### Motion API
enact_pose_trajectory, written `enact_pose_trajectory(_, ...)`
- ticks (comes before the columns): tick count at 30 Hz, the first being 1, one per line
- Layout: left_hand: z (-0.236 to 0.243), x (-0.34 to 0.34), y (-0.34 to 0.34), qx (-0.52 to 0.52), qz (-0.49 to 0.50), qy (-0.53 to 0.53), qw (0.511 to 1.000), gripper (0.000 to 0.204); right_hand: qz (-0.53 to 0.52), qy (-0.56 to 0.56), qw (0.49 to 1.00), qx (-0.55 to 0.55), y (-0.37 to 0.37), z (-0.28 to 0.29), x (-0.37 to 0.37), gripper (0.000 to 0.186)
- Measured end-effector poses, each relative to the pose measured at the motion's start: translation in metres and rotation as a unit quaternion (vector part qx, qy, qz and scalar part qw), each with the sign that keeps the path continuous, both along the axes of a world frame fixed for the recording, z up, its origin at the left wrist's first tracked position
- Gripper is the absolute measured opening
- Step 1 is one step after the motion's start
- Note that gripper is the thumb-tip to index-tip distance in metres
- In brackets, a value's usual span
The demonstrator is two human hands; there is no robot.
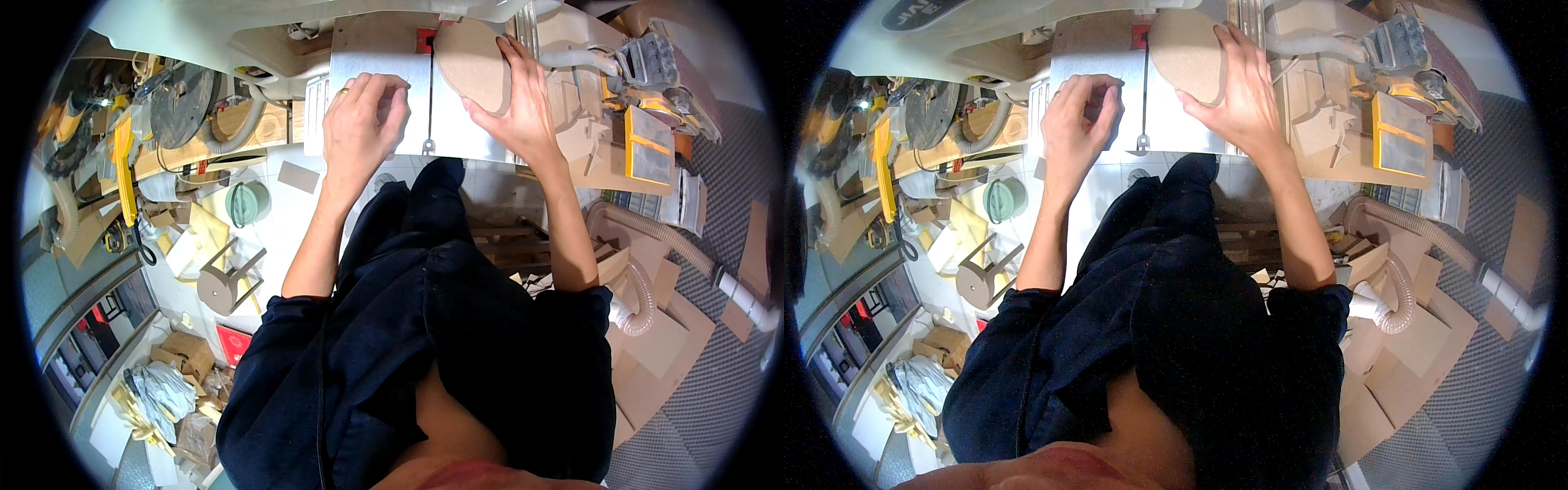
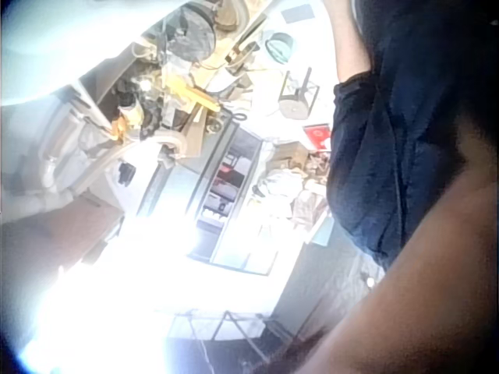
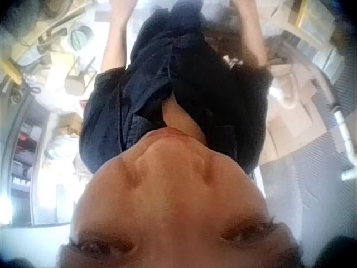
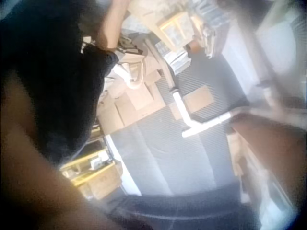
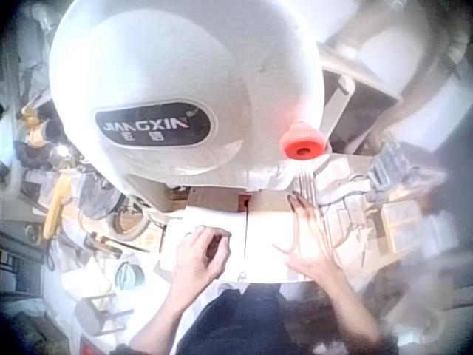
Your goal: The person uses a bandsaw to cut a curved shape out of a piece of light-colored wood. They guide the wood along a marked line with both hands, carefully maneuvering it through the blade to create a smooth, rounded edge.
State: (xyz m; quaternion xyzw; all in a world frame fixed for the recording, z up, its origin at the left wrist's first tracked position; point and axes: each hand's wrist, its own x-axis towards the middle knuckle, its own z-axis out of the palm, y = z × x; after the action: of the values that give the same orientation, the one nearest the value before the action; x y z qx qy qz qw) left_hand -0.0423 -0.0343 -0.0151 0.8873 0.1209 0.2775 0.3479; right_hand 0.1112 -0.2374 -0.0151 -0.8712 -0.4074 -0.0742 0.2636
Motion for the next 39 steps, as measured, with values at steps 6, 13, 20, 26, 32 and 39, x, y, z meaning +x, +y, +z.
enact_pose_trajectory(6, -0.0002, -0.0003, 0.0003, -0.002, 0.0, -0.004, 1.0, 0.008, -0.001, 0.0, 1.0, -0.001, 0.0012, 0.0006, 0.0002, 0.104)
enact_pose_trajectory(13, -0.0006, 0.0, -0.0003, -0.007, 0.004, -0.005, 1.0, 0.008, -0.002, 0.006, 1.0, -0.002, -0.0002, -0.0007, 0.0, 0.103)
enact_pose_trajectory(20, -0.0001, 0.0007, 0.0001, -0.014, 0.004, -0.001, 1.0, 0.007, 0.004, 0.003, 1.0, 0.005, 0.001, 0.0023, -0.0005, 0.102)
enact_pose_trajectory(26, -0.0019, -0.0002, 0.0007, -0.01, 0.004, -0.005, 1.0, 0.008, 0.004, 0.002, 1.0, 0.003, 0.001, 0.0012, -0.0004, 0.101)
enact_pose_trajectory(32, 0.0006, -0.0002, 0.0003, -0.004, 0.005, -0.002, 1.0, 0.007, 0.006, -0.008, 1.0, 0.007, 0.0008, -0.0009, 0.0007, 0.101)
enact_pose_trajectory(39, -0.0014, -0.0007, 0.0012, -0.001, 0.004, 0.0, 1.0, 0.008, -0.003, -0.003, 1.0, -0.001, 0.001, -0.001, -0.0003, 0.1)
